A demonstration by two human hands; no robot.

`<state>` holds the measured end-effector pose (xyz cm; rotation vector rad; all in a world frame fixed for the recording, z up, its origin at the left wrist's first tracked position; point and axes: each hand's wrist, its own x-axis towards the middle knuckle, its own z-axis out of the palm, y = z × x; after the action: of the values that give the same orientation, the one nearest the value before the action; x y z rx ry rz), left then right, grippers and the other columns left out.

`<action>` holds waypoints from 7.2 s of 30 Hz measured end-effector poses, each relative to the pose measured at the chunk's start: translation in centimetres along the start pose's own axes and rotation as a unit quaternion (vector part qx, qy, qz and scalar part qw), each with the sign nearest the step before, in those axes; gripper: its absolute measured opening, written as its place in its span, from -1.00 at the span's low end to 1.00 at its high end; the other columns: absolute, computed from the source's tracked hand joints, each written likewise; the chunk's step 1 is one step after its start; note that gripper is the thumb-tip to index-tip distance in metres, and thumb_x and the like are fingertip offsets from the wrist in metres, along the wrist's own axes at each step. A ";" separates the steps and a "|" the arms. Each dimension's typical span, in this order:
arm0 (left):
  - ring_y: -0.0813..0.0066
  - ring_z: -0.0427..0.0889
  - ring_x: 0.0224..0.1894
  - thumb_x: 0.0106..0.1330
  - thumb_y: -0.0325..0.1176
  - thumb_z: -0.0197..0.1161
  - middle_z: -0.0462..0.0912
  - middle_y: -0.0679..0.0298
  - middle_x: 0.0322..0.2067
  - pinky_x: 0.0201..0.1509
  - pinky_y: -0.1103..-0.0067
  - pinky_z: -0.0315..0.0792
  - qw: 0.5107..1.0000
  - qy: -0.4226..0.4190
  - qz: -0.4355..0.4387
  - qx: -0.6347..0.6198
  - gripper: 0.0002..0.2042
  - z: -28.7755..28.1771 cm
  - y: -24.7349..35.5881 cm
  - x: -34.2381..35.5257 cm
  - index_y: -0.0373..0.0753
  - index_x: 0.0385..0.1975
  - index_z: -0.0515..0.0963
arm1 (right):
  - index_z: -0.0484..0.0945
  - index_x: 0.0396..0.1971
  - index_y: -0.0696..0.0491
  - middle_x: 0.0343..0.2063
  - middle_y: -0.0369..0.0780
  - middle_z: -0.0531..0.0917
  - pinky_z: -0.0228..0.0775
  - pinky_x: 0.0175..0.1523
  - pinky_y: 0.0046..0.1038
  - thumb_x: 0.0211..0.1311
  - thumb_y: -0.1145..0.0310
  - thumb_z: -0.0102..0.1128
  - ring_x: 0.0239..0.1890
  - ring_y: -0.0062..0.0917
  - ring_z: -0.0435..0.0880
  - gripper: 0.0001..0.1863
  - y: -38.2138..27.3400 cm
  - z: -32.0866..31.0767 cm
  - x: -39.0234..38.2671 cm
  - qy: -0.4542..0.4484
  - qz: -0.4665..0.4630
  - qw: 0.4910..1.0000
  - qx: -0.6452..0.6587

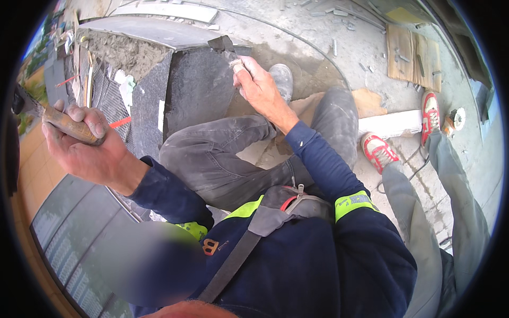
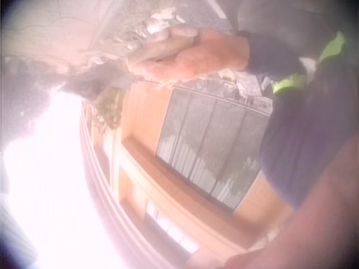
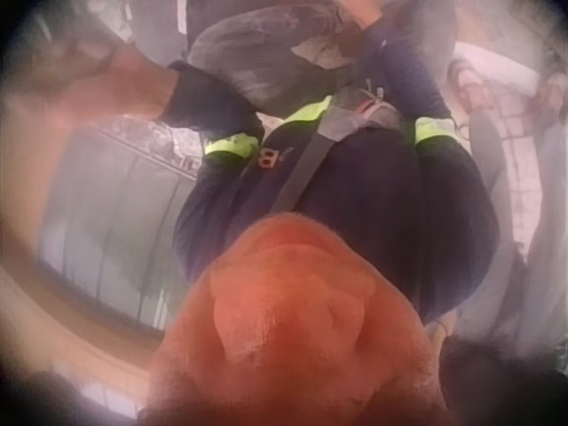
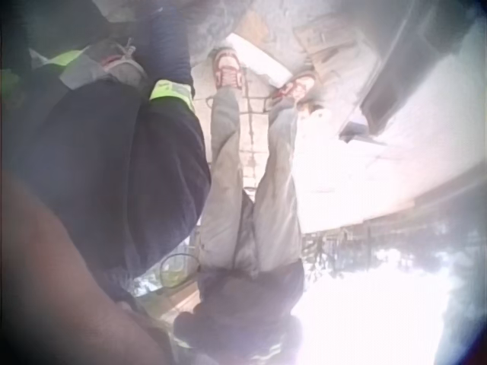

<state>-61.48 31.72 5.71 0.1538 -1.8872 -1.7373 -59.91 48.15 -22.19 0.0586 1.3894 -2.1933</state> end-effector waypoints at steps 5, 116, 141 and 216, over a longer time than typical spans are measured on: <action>0.44 0.48 -0.60 0.62 -0.12 0.01 0.56 0.06 -0.38 -0.63 0.65 0.30 0.999 0.037 0.002 0.028 -0.59 1.4 -0.7 0.7 -0.46 -0.01 0.48 | 0.56 0.21 -0.04 -0.25 -0.19 0.76 0.56 -0.10 -0.24 0.58 0.14 0.13 -0.23 -0.26 0.76 -0.65 -1.4 -3.1 3.0 0.011 -0.199 0.924 -0.326; 0.53 0.29 -0.65 0.57 -0.19 0.08 0.55 0.11 -0.41 -0.53 0.62 0.17 0.998 -0.034 -0.050 0.030 -0.58 3.3 -2.1 2.6 -0.56 0.05 0.49 | 0.72 0.04 -0.30 -0.14 -0.46 0.70 0.25 0.11 -0.30 0.40 0.27 0.33 -0.01 -0.51 0.64 -0.74 -0.9 -7.5 13.0 -0.069 -0.392 0.819 -0.413; 0.51 0.32 -0.68 0.59 -0.13 0.07 0.60 0.06 -0.43 -0.59 0.63 0.14 0.998 0.006 -0.040 0.038 -0.56 4.1 -2.4 2.6 -0.51 0.04 0.51 | 0.67 0.15 -0.32 -0.16 -0.45 0.71 0.34 0.01 -0.35 0.41 0.35 0.31 -0.03 -0.61 0.67 -0.64 0.6 -10.6 14.0 -0.065 -0.407 0.754 -0.511; 0.52 0.34 -0.68 0.62 -0.17 -0.01 0.62 0.09 -0.46 -0.52 0.63 0.20 0.997 -0.066 -0.034 0.025 -0.57 3.5 -2.1 2.6 -0.52 0.08 0.52 | 0.73 0.05 -0.23 -0.06 -0.48 0.76 0.29 0.18 -0.35 0.28 0.46 0.38 -0.01 -0.55 0.68 -0.63 -3.5 -7.3 13.4 -0.069 -0.453 0.755 -0.468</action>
<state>-65.91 33.38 4.53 0.1274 -2.0430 -1.7852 -74.67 49.94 -26.92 -1.3584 2.5943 -1.6913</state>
